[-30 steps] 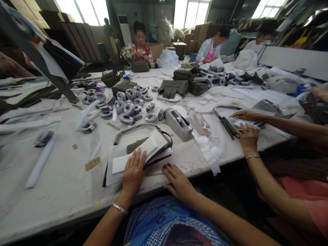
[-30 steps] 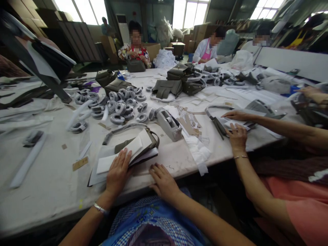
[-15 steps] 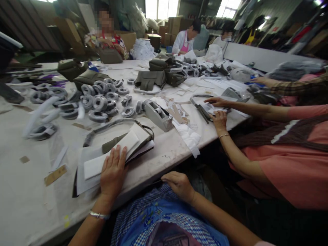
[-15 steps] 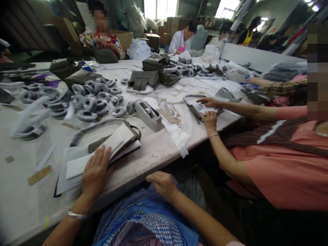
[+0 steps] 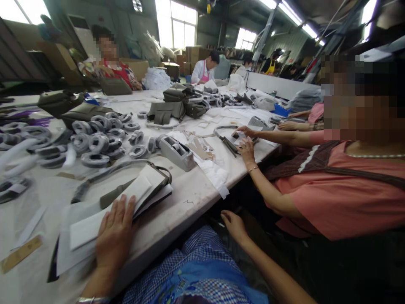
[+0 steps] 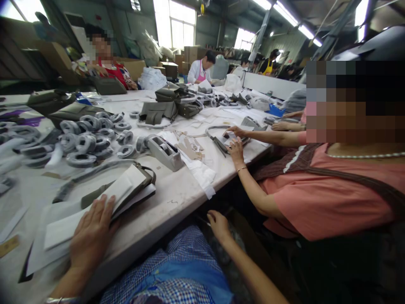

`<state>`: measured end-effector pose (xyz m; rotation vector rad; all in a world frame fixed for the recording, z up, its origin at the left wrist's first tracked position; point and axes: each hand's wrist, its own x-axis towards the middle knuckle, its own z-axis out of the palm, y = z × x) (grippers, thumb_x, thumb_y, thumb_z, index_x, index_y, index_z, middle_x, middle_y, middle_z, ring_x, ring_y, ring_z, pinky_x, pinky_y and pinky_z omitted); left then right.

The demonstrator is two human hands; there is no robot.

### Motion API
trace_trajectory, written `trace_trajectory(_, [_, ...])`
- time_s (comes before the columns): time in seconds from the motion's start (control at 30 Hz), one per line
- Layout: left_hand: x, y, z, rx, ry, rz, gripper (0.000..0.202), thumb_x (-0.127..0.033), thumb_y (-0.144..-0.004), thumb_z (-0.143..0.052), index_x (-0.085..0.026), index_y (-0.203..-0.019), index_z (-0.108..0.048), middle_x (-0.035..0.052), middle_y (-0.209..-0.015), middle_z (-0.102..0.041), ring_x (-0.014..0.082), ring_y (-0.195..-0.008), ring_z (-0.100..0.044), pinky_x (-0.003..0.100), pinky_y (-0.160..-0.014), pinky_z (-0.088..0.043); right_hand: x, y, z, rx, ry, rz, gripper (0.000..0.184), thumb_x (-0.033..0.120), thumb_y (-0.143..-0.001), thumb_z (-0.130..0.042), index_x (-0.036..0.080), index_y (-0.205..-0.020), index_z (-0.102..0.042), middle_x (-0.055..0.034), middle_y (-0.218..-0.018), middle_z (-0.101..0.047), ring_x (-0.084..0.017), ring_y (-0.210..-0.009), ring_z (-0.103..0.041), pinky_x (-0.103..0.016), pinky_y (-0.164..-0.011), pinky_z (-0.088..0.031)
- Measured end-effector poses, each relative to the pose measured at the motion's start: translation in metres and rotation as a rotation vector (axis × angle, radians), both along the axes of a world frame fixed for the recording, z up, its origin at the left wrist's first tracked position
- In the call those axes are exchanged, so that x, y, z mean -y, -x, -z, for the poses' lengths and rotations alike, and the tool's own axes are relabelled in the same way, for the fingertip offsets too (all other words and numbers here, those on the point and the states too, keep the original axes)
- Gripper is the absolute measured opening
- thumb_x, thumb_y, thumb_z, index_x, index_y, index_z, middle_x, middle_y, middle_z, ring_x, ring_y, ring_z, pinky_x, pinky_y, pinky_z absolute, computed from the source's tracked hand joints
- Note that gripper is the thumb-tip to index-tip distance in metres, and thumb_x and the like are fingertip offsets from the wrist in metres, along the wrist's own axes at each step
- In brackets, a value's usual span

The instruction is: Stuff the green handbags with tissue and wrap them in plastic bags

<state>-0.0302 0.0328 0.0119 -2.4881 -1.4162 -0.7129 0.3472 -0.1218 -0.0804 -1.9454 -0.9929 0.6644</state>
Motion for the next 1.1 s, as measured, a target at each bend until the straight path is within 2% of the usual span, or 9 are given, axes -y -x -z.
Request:
trace_trajectory(0.1, [-0.001,0.0,0.003,0.005,-0.032,0.009,0.065,-0.026,-0.098,-0.039,-0.023,-0.157,-0.011,0.0154,-0.161,-0.024,0.0383,-0.144,-0.03,0.058,-0.111,-0.034,-0.013,-0.012,-0.039,0.167,-0.114,-0.102,0.028,0.044,-0.089,-0.057,0.024,-0.094,-0.076,-0.0091,-0.098,-0.074,-0.028,-0.095,-0.068,-0.043,-0.093,-0.051])
trace_trajectory(0.2, [-0.001,0.001,0.004,0.009,-0.038,0.017,0.065,-0.027,-0.098,-0.038,-0.024,-0.157,-0.011,0.0148,-0.161,-0.024,0.0382,-0.145,-0.029,0.058,-0.111,-0.034,-0.042,-0.029,-0.074,0.402,-0.239,-0.238,0.023,0.034,-0.092,-0.058,0.028,-0.107,-0.074,-0.007,-0.111,-0.072,-0.027,-0.107,-0.063,-0.043,-0.101,-0.047])
trace_trajectory(0.3, [0.0,0.001,0.006,0.011,-0.043,0.015,0.064,-0.027,-0.098,-0.037,-0.024,-0.157,-0.012,0.0146,-0.162,-0.023,0.0381,-0.145,-0.029,0.058,-0.111,-0.034,-0.084,-0.049,-0.091,0.518,-0.26,-0.389,0.03,0.026,-0.085,-0.067,0.029,-0.115,-0.072,-0.0059,-0.127,-0.066,-0.027,-0.122,-0.055,-0.046,-0.109,-0.041])
trace_trajectory(0.4, [-0.001,0.002,0.009,0.011,-0.062,0.013,0.063,-0.026,-0.098,-0.036,-0.024,-0.157,-0.012,0.0151,-0.161,-0.026,0.038,-0.144,-0.03,0.058,-0.11,-0.034,-0.119,-0.064,-0.092,0.545,-0.244,-0.477,0.028,0.026,-0.079,-0.075,0.026,-0.107,-0.075,-0.0066,-0.124,-0.068,-0.027,-0.121,-0.056,-0.047,-0.109,-0.041])
trace_trajectory(0.5, [-0.003,0.003,0.012,0.015,-0.083,0.008,0.063,-0.024,-0.098,-0.035,-0.025,-0.157,-0.012,0.0144,-0.16,-0.028,0.037,-0.144,-0.031,0.057,-0.111,-0.034,-0.134,-0.07,-0.09,0.545,-0.25,-0.505,0.016,0.03,-0.081,-0.073,0.026,-0.096,-0.078,-0.0051,-0.109,-0.074,-0.025,-0.11,-0.062,-0.044,-0.102,-0.046])
trace_trajectory(0.6, [-0.004,0.004,0.015,0.021,-0.109,0.004,0.064,-0.024,-0.098,-0.036,-0.026,-0.157,-0.012,0.0132,-0.16,-0.029,0.0363,-0.144,-0.032,0.056,-0.111,-0.034,-0.135,-0.068,-0.093,0.541,-0.253,-0.52,0.015,0.033,-0.087,-0.065,0.026,-0.091,-0.078,-0.0045,-0.102,-0.076,-0.023,-0.102,-0.066,-0.042,-0.098,-0.048])
trace_trajectory(0.73, [-0.005,0.003,0.016,0.008,-0.115,-0.003,0.064,-0.021,-0.097,-0.036,-0.026,-0.157,-0.012,0.0137,-0.159,-0.03,0.0359,-0.143,-0.033,0.056,-0.111,-0.034,-0.13,-0.059,-0.101,0.522,-0.244,-0.509,0.022,0.035,-0.091,-0.058,0.026,-0.095,-0.078,-0.0046,-0.103,-0.076,-0.024,-0.103,-0.067,-0.042,-0.1,-0.047])
trace_trajectory(0.9, [-0.004,0.003,0.016,0.031,-0.104,-0.006,0.065,-0.022,-0.097,-0.037,-0.026,-0.157,-0.013,0.0136,-0.16,-0.029,0.0357,-0.144,-0.032,0.057,-0.112,-0.033,-0.123,-0.051,-0.104,0.478,-0.187,-0.422,0.02,0.036,-0.088,-0.061,0.027,-0.094,-0.078,-0.004,-0.1,-0.077,-0.025,-0.099,-0.069,-0.042,-0.095,-0.05])
trace_trajectory(1.1, [-0.002,0.001,0.014,0.039,-0.086,-0.013,0.065,-0.02,-0.097,-0.036,-0.027,-0.157,-0.012,0.013,-0.16,-0.028,0.035,-0.145,-0.03,0.056,-0.112,-0.033,-0.129,-0.055,-0.099,0.43,-0.107,-0.348,0.018,0.036,-0.08,-0.067,0.026,-0.089,-0.078,-0.0036,-0.092,-0.077,-0.025,-0.091,-0.071,-0.039,-0.086,-0.053])
